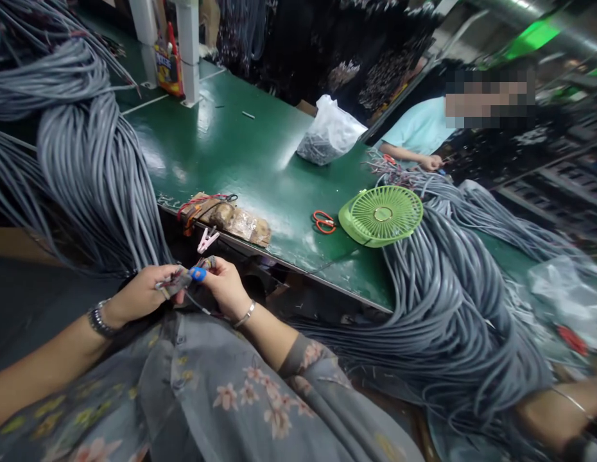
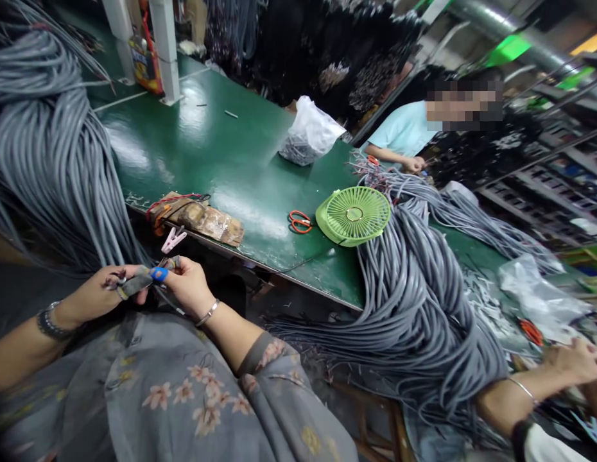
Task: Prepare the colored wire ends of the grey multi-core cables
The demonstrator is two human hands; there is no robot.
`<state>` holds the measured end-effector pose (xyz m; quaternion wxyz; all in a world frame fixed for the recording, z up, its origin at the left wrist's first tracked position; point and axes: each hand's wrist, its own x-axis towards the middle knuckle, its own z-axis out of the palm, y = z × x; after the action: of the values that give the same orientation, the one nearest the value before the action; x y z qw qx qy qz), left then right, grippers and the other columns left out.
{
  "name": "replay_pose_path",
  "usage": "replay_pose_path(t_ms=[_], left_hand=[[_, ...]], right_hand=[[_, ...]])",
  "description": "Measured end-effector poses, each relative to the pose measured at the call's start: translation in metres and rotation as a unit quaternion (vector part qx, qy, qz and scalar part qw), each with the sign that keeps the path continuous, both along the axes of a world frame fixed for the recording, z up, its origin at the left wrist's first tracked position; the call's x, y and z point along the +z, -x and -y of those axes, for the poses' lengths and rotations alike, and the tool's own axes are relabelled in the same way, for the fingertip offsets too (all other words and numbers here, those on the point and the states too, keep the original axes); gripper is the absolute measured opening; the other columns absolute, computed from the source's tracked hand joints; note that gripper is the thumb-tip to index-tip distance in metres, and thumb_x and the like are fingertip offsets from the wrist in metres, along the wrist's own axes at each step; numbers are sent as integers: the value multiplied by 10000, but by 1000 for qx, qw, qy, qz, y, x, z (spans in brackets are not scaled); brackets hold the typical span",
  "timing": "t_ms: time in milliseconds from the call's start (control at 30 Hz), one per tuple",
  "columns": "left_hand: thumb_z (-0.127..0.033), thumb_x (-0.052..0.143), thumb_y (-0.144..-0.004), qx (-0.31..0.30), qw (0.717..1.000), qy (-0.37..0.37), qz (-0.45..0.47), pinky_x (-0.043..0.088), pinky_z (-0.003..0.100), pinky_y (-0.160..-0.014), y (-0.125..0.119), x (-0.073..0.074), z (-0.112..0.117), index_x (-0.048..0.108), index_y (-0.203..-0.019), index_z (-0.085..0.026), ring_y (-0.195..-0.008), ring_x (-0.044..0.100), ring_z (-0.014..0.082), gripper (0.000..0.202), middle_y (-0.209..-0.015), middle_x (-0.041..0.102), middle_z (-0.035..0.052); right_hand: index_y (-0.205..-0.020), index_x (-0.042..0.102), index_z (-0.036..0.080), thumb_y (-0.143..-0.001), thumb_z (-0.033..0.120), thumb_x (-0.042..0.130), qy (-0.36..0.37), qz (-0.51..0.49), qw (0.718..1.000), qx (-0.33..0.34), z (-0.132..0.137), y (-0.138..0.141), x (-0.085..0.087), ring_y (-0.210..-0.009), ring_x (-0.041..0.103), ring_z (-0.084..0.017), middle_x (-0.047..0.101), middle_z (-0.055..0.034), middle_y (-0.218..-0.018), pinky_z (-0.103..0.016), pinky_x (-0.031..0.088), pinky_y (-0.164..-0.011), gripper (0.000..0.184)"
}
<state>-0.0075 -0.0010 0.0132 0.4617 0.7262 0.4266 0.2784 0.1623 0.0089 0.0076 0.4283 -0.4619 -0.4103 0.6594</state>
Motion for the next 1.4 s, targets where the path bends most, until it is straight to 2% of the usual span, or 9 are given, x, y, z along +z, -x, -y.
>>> replay_pose_path(t_ms=[133,233,367,500,767,967,1067,1233,1400], left_hand=[[-497,538,-773,18,997,70,17,431,221,-570,0,-3,1,594,-596,-165,-531,538,122,380,-555,629,21],[-508,591,-758,67,993,88,48,455,241,-611,-3,-9,2,639,-596,-158,-586,578,144,389,-615,675,48],[-556,683,-717,146,972,112,149,495,280,-664,-9,-12,4,697,-600,-158,-632,616,180,415,-628,694,67],[-546,769,-637,194,946,147,212,492,277,-629,-13,-9,7,700,-590,-156,-593,606,172,399,-590,683,58],[-543,710,-728,151,967,111,175,480,258,-646,-11,-13,9,688,-608,-150,-617,590,152,411,-611,668,57],[-531,743,-703,186,953,112,212,494,259,-622,-13,-19,8,682,-623,-154,-591,603,157,391,-597,665,47],[-538,752,-690,180,949,117,231,481,250,-575,-14,-19,6,658,-583,-161,-542,564,143,403,-550,627,33],[-564,713,-711,130,965,127,192,437,239,-520,-10,-15,5,640,-550,-165,-497,514,130,437,-516,598,32],[-568,707,-699,119,975,130,134,462,244,-563,-10,-8,6,637,-544,-173,-531,547,145,430,-540,627,44]], right_hand=[[-651,548,182,-429,524,877,19,-9,1000,11,-2,6,-2,-533,435,-86,534,39,-579,-224,368,-496,524],[-650,542,187,-467,552,850,22,-5,1000,-3,0,7,-6,-513,406,-82,516,45,-559,-227,346,-481,511],[-684,594,185,-551,528,811,-19,7,1000,-14,5,4,-8,-539,439,-95,548,37,-580,-243,398,-533,427],[-685,625,186,-580,469,808,-61,13,998,-20,10,0,-9,-607,505,-118,611,11,-641,-258,443,-594,354],[-668,647,182,-564,482,829,-62,20,997,-38,9,-3,-9,-592,507,-120,606,11,-617,-263,464,-597,367],[-661,629,174,-581,522,818,-66,35,997,-16,9,-4,-9,-600,497,-124,593,0,-632,-263,443,-576,404],[-654,619,175,-601,525,804,-80,47,996,1,9,-7,-10,-601,495,-122,586,2,-631,-257,438,-572,400],[-814,675,188,-660,499,766,-78,44,995,36,3,-9,-12,-671,552,-126,650,-1,-745,-245,475,-622,359],[-889,720,177,-622,495,815,-26,-34,997,66,0,1,-15,-700,580,-118,679,-2,-779,-249,480,-679,426]])
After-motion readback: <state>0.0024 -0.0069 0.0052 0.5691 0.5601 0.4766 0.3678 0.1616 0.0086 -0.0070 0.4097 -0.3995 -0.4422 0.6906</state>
